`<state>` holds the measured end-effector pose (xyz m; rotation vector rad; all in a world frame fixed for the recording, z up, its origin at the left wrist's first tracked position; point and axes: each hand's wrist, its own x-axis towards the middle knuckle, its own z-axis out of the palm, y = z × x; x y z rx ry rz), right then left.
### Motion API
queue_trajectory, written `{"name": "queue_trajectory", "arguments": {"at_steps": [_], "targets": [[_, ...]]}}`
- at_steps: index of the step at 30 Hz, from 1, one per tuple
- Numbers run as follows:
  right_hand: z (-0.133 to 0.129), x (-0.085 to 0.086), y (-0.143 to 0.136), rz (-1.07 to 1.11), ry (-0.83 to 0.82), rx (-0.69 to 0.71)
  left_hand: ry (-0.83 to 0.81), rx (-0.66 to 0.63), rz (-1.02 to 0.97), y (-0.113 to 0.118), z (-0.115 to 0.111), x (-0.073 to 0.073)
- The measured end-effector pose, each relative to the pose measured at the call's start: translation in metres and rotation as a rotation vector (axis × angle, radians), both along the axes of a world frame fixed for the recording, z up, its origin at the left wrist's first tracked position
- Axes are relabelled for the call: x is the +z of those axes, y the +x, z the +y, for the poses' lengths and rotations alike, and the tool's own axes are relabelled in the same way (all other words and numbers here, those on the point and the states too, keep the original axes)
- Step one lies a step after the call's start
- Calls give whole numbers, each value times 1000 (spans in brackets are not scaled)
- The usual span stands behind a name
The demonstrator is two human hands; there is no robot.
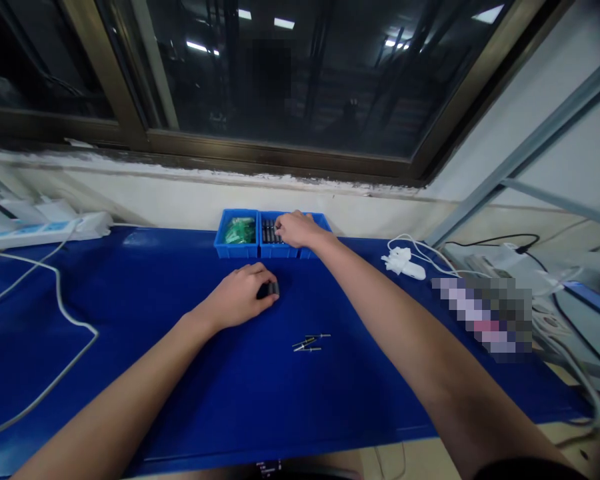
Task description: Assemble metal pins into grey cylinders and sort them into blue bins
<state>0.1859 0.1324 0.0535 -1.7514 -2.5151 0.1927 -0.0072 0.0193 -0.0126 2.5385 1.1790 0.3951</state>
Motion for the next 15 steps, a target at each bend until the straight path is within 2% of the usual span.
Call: {"name": "queue_trajectory", "arguments": {"at_steps": [5, 15], "targets": [[22, -11, -16, -83, -13, -8, 3, 4, 22, 1, -2, 2], [32, -16, -4, -61, 63, -8, -20, 11, 33, 3, -5, 5]]}}
